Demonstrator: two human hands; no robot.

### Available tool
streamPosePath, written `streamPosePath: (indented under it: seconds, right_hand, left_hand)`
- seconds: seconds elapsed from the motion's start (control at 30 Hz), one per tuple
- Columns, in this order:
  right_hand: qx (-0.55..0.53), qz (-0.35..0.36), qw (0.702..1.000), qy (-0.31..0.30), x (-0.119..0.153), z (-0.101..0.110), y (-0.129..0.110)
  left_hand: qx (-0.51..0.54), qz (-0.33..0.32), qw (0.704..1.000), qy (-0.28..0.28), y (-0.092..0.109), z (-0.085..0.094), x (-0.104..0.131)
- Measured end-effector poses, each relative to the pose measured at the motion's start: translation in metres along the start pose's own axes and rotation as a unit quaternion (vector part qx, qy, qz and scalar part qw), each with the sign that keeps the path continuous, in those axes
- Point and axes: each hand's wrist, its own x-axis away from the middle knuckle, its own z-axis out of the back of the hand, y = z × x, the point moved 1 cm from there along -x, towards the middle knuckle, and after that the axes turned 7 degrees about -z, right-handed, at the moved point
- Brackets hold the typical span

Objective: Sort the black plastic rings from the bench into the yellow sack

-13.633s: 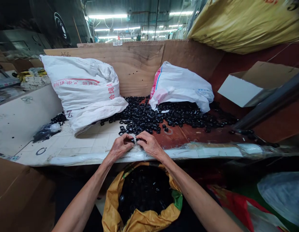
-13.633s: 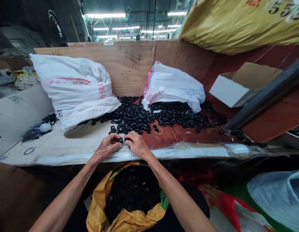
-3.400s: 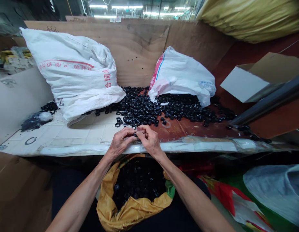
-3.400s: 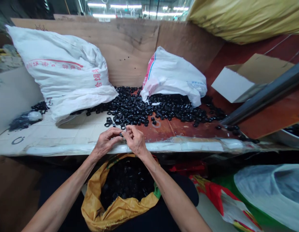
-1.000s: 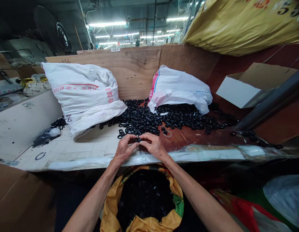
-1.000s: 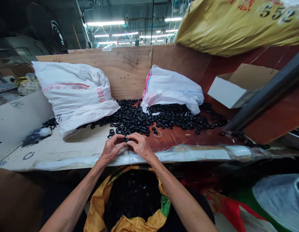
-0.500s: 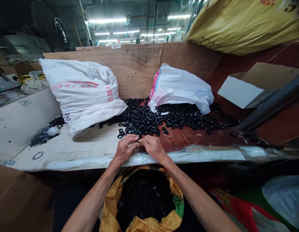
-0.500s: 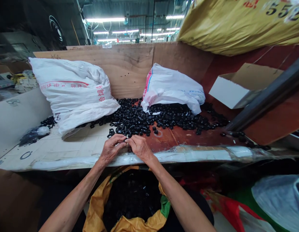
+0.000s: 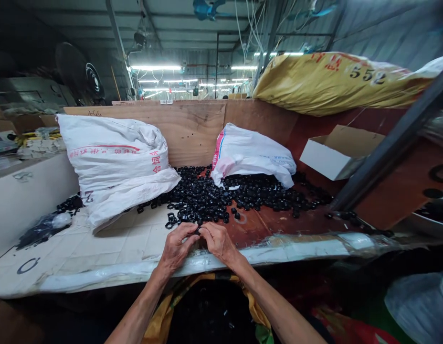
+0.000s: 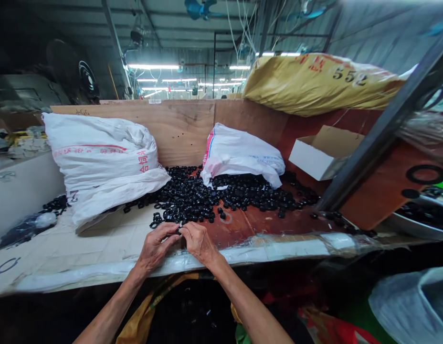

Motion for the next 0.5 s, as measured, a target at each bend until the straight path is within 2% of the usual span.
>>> streamPosePath:
  seconds: [0.13, 0.33, 0.4, 0.5]
  right_hand:
    - [-0.060, -0.021, 0.998, 0.005, -0.0025, 0.0032, -0.0007]
    - [-0.135, 0.013, 0.991, 0.024, -0.0064, 0.0067, 0.0003]
    - [-0.139, -0.003, 0.990, 0.019, -0.0066, 0.0077, -0.0005]
    - [-0.120, -0.055, 0.991, 0.007, -0.0056, 0.0079, -0.0017]
  left_hand:
    - [0.025, 0.045, 0.999, -0.007, 0.0003, 0.0006, -0.0019]
    - [0.083, 0.163, 0.983, -0.017, -0.0032, 0.0020, -0.0050]
    - [0.083, 0.168, 0.982, -0.010, -0.0021, 0.0016, -0.0051]
    - [0.041, 0.112, 0.993, -0.006, 0.0025, -0.0004, -0.0040]
